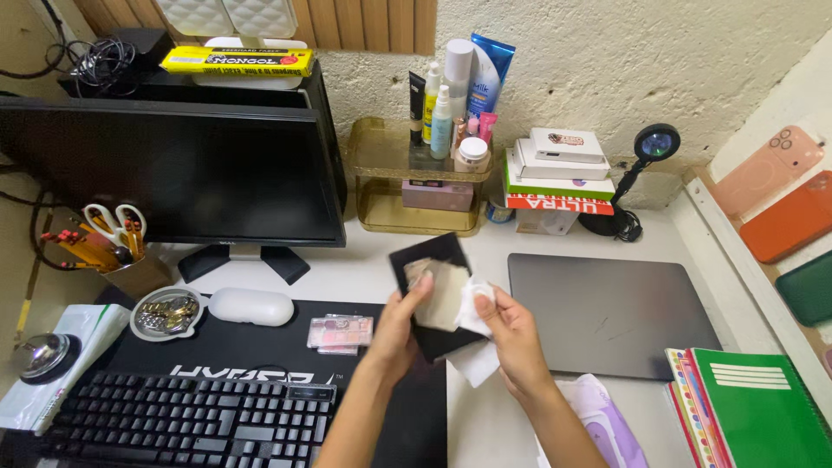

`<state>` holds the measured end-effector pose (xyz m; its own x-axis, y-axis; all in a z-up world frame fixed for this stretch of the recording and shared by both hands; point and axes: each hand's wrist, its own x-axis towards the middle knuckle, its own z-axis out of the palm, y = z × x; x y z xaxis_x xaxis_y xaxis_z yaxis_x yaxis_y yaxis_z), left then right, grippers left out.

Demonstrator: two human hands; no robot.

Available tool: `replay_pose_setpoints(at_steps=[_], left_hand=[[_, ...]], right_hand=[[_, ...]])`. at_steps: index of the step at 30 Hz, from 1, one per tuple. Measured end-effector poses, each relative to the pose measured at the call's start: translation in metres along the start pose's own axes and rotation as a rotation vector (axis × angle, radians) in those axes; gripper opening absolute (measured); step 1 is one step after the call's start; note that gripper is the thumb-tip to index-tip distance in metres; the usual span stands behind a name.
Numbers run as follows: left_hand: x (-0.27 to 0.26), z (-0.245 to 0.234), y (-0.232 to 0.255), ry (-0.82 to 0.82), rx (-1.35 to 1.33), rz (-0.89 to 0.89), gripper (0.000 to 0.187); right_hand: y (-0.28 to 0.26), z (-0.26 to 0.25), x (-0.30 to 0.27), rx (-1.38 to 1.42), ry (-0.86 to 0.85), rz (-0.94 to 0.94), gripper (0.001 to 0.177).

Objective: The person wipes several small cosmetic and accessory items with a white wipe, including a purple box, a black box, and two small rectangular cases. Each item is wiped on multiple sides and then placed into a clear plastic organizer on the desk.

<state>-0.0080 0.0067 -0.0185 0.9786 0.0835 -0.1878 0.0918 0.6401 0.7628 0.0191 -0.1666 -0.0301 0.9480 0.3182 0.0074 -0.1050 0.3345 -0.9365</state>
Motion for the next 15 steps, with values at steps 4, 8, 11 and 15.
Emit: replay_pose_setpoints(at_steps=[4, 8, 11, 15], left_hand=[[-0.001, 0.002, -0.003, -0.067, -0.115, -0.072, 0.061], [0.002, 0.007, -0.013, -0.066, -0.065, 0.017, 0.066], [0.008, 0.006, -0.027, 0.017, 0.069, -0.010, 0.074], [0.015, -0.002, -0.044, -0.208, -0.210, -0.054, 0.100]], right_hand=[[0.012, 0.007, 0.000, -0.119, 0.105, -0.138, 0.046], [0.023, 0.022, -0.011, -0.546, 0.122, -0.469, 0.045], [0.025, 0.037, -0.027, -0.861, 0.027, -0.660, 0.048], [0.018, 0.050, -0.038, -0.846, -0.129, -0.680, 0.056]])
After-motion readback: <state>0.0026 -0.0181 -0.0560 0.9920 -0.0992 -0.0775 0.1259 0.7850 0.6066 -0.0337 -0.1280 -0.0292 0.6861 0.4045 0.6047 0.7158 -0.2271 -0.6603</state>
